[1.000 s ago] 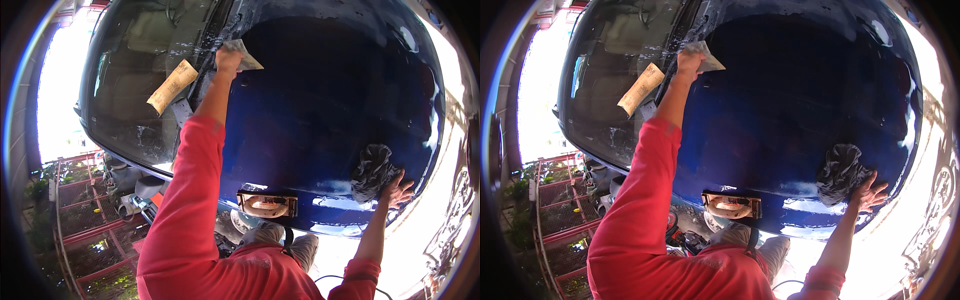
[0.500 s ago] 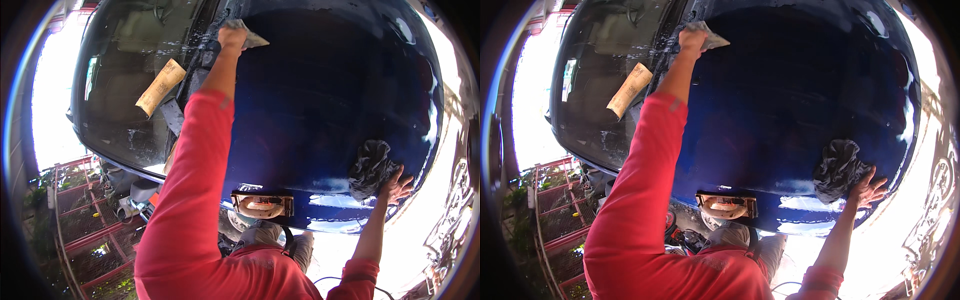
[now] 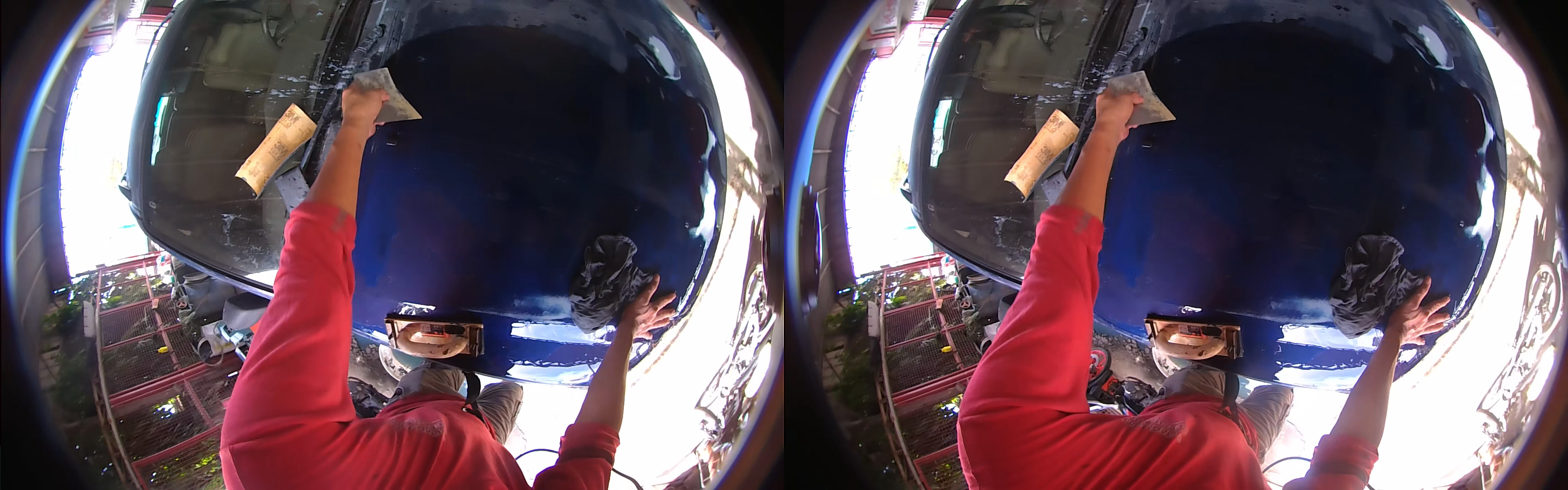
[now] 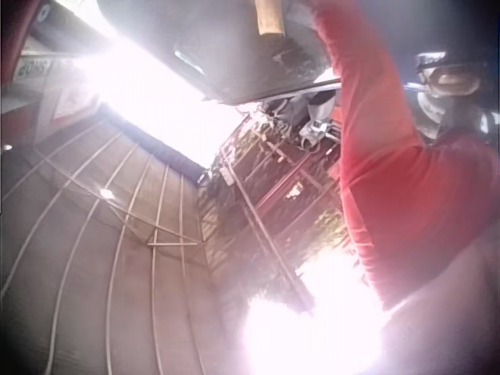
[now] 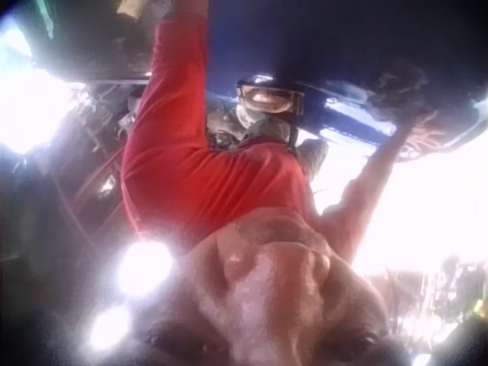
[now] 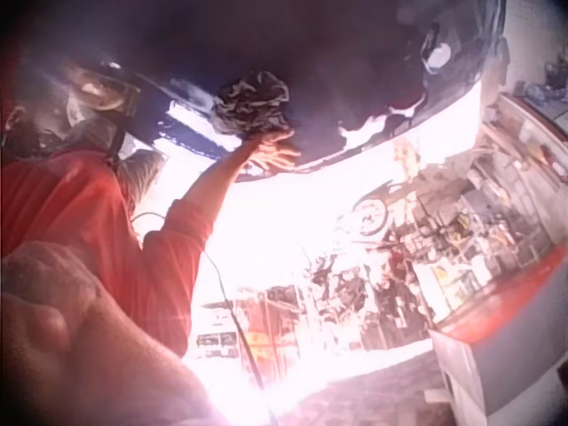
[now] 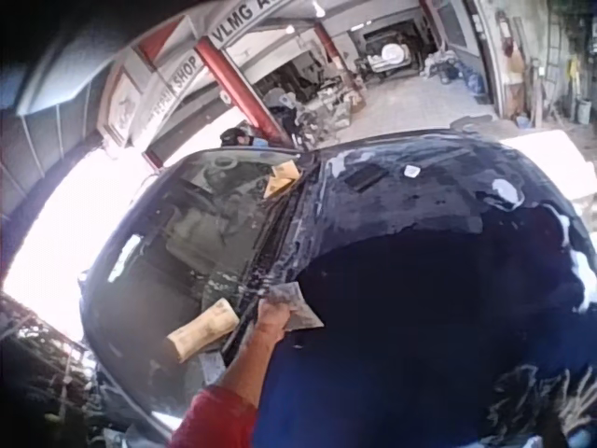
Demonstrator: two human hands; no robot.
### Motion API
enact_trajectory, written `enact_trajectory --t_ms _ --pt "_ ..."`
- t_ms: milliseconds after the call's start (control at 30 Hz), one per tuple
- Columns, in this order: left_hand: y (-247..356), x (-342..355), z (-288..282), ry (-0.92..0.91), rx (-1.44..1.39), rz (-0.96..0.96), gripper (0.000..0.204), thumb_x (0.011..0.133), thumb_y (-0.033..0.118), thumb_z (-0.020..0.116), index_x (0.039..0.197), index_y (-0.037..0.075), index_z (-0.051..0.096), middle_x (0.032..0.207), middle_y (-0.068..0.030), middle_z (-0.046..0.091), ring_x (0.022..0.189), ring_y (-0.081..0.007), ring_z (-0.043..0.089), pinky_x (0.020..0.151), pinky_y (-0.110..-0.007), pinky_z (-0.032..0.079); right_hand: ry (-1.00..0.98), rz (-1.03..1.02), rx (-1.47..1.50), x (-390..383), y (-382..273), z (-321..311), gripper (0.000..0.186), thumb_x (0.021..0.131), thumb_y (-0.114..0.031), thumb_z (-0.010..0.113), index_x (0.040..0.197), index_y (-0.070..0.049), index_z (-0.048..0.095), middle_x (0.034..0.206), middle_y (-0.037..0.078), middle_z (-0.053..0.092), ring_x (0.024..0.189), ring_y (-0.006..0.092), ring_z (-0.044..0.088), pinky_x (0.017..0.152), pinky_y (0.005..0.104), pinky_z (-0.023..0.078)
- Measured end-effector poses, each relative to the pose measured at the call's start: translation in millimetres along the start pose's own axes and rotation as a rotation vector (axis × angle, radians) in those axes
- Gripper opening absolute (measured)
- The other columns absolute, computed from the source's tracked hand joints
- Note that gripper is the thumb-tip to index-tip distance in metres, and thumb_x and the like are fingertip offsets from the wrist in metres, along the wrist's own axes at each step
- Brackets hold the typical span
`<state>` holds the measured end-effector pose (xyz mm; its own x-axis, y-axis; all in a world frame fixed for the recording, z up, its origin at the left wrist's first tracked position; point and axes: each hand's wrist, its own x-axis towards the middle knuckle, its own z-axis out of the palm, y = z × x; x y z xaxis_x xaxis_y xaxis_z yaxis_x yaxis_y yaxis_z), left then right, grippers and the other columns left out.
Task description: The person sands the surface of a blue car hood using a sanding block and a cloth. They repeatedly rub the sanding block over the hood and wipe the surface with the cloth.
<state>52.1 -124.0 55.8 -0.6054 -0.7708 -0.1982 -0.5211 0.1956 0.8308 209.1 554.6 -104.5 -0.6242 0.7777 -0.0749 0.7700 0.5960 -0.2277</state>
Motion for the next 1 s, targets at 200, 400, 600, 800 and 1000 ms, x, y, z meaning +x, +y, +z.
enact_trajectory --t_ms 200,400,600,800,1000 --pt "6.3 3.6 22.2 -0.049 0.075 0.046 0.04 0.079 0.008 0.078 0.118 0.003 0.072 0.101 -0.0181 0.076 0.075 -0.0294 0.076 0.049 -0.043 0.057 -0.017 0.015 0.017 2.5 2.2 0.5 0.113 0.084 -0.1 0.028 0.17 -0.027 0.021 0.177 0.017 0.011 0.164 0.0364 0.007 0.123 0.0741 0.013" --pt "10.6 10.5 25.3 0.052 0.079 -0.064 0.035 0.079 0.007 0.079 0.114 0.004 0.073 0.099 -0.0175 0.076 0.075 -0.0306 0.076 0.051 -0.043 0.057 -0.026 0.002 -0.008 3.3 2.3 0.1 0.113 0.085 -0.099 0.026 0.17 -0.025 0.022 0.177 0.018 0.012 0.164 0.0368 0.008 0.122 0.0749 0.014" --pt "10.1 20.8 22.1 0.002 0.035 0.061 0.038 0.078 0.009 0.08 0.114 0.001 0.071 0.1 -0.0195 0.076 0.06 -0.0298 0.072 0.047 -0.043 0.054 -0.01 -0.007 -0.037 2.7 1.1 -0.6 0.111 0.086 -0.098 0.025 0.17 -0.024 0.023 0.175 0.018 0.016 0.163 0.037 0.012 0.121 0.0747 0.016" --pt "13.0 34.9 24.1 -0.042 0.09 0.038 0.036 0.079 0.008 0.079 0.114 0.002 0.074 0.1 -0.0185 0.076 0.068 -0.0311 0.075 0.045 -0.042 0.054 -0.002 0.013 -0.021 2.6 1.0 0.4 0.11 0.087 -0.097 0.026 0.17 -0.024 0.023 0.175 0.018 0.018 0.163 0.0372 0.012 0.121 0.0746 0.018" --pt "14.9 36.7 19.8 0.009 0.087 -0.022 0.027 0.079 0.007 0.078 0.104 0.001 0.075 0.089 -0.0193 0.075 0.069 -0.0311 0.076 0.044 -0.041 0.055 0.002 0.004 -0.021 4.4 2.9 1.9 0.11 0.087 -0.097 0.026 0.17 -0.025 0.023 0.175 0.018 0.018 0.163 0.0365 0.011 0.121 0.0741 0.018"
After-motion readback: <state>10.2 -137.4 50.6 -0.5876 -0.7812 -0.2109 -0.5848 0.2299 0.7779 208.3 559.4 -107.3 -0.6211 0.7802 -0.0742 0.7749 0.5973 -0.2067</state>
